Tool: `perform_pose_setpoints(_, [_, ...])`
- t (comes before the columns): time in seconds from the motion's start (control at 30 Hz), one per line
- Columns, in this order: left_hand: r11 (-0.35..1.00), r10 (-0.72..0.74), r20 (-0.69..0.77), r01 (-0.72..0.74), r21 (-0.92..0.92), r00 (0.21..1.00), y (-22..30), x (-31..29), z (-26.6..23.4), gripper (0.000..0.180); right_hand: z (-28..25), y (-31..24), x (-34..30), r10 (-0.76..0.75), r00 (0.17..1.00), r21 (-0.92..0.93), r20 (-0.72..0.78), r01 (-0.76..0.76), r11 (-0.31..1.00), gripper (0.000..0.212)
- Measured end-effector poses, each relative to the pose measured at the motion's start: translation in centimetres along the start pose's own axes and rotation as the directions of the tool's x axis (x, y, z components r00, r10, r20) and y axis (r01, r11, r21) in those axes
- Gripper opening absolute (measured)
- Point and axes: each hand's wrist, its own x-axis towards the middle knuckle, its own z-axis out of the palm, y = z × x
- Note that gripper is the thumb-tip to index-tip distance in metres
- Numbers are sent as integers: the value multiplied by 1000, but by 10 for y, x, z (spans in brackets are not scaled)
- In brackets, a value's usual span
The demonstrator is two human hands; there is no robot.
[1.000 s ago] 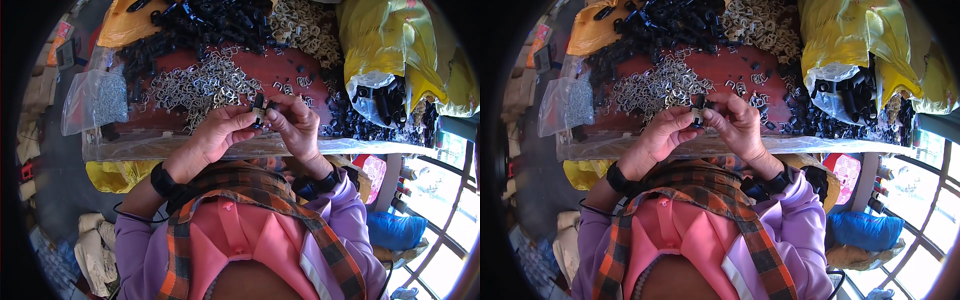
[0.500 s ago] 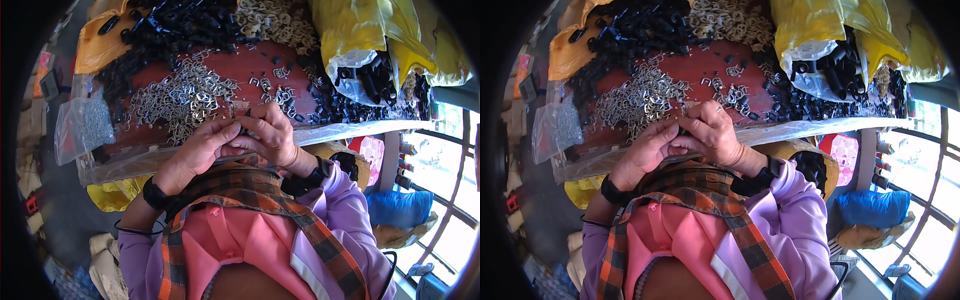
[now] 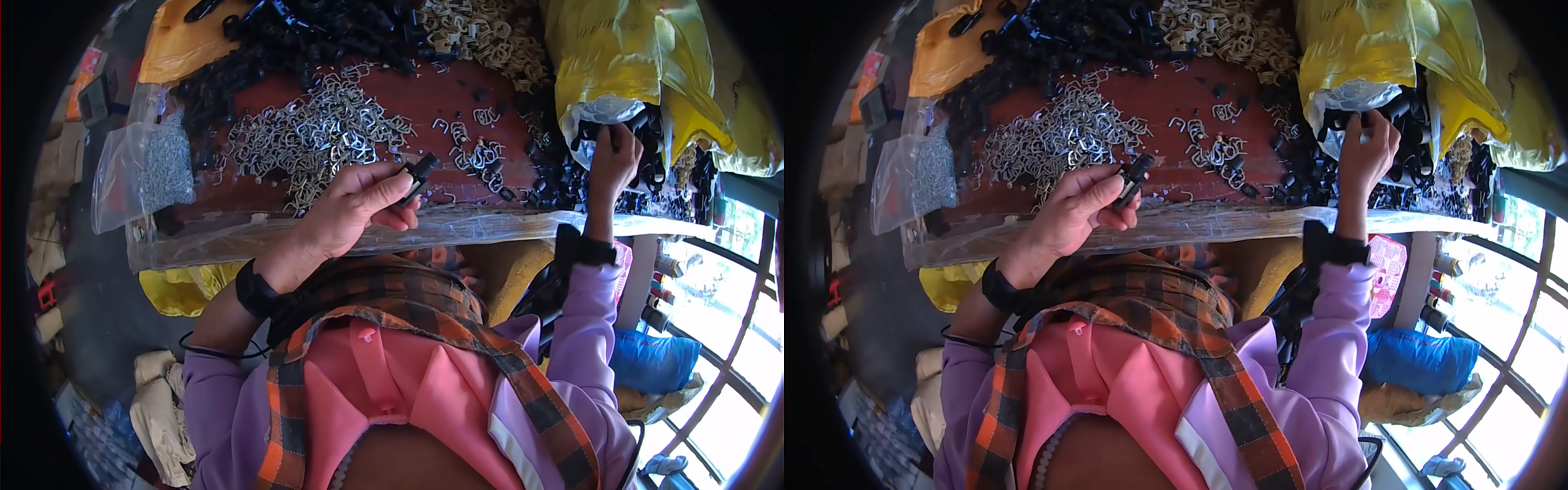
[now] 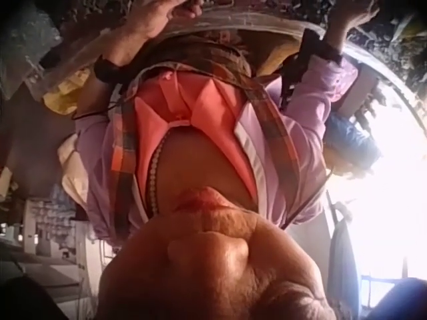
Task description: The person picks up a black plastic component and a metal clip, fits the clip onto the component, and then slides a black plastic sleeve over the assembly. After pressing the parts together, the person places the finished unit into a yellow bag.
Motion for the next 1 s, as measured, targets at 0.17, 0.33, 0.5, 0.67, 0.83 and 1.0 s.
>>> perform_pose_setpoints(0.17, [999, 21, -26, -20, 43, 999, 0, -2, 2, 28, 13, 33, 9, -76, 933, -339, 353, 203, 919, 25])
perform_pose_setpoints(0.33, [998, 41, -40, -39, 39, 998, -2, -4, 1, 29, 12, 32, 4, -99, 899, -290, 427, 240, 927, 36])
perform_pose_setpoints(0.5, [991, 100, -69, -94, 94, 993, -6, -3, -3, 29, -3, 25, 0, -196, 941, -164, 278, 247, 955, 36])
perform_pose_setpoints(0.67, [982, 84, -76, -70, 175, 994, -6, -2, -9, 26, -27, 18, 3, 115, 974, -30, 195, -111, 993, 36])
perform_pose_setpoints(0.83, [989, 84, -81, -74, 128, 993, -6, -3, -11, 24, -49, 38, 14, 288, 955, 243, 74, -297, 923, 32])
perform_pose_setpoints(1.0, [999, 35, -107, -33, 22, 994, -4, 1, -8, 22, -65, 2, 28, 573, 816, 782, 72, -403, 475, 36])
